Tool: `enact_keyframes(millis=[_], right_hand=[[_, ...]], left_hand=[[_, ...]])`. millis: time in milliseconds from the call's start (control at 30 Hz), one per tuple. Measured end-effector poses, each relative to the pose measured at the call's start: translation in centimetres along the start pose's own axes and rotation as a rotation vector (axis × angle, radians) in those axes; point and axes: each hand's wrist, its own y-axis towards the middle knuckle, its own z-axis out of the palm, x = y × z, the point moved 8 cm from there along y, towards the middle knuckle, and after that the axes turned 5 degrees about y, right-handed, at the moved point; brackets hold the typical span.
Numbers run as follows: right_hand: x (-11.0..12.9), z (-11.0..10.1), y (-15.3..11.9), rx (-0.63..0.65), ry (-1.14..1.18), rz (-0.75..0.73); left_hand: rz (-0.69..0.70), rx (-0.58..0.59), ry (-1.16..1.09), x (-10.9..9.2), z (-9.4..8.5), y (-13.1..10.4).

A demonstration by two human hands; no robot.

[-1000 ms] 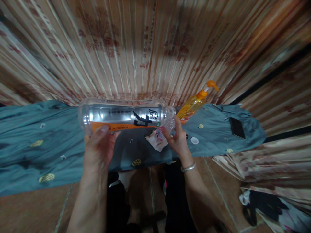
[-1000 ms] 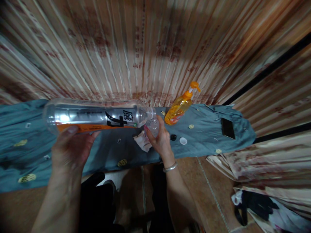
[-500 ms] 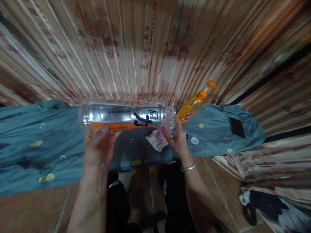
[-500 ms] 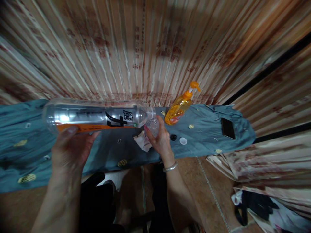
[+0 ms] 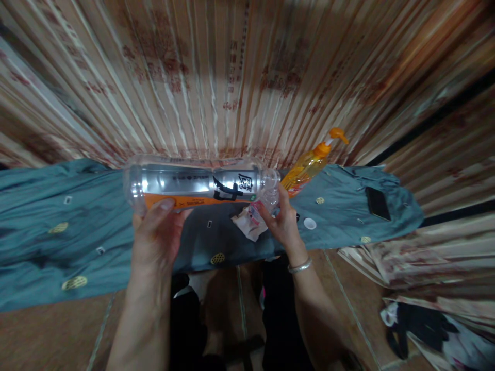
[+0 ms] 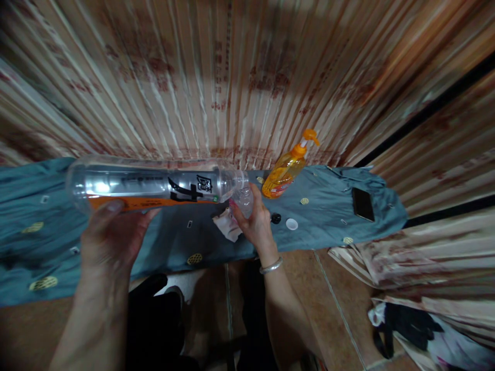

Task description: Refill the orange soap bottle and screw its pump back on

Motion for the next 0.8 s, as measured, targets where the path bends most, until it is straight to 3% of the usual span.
enact_keyframes(millis=[600, 800], right_hand=[[0.26, -0.16, 0.01, -0.006, -0.004, -0.006], [0.30, -0.16, 0.04, 0.000, -0.009, -0.006]], left_hand=[[-0.029, -0.006, 0.030, -0.44, 1.03, -0.16], [-0.015, -0.020, -0.012, -0.06, 0.45, 0.03]])
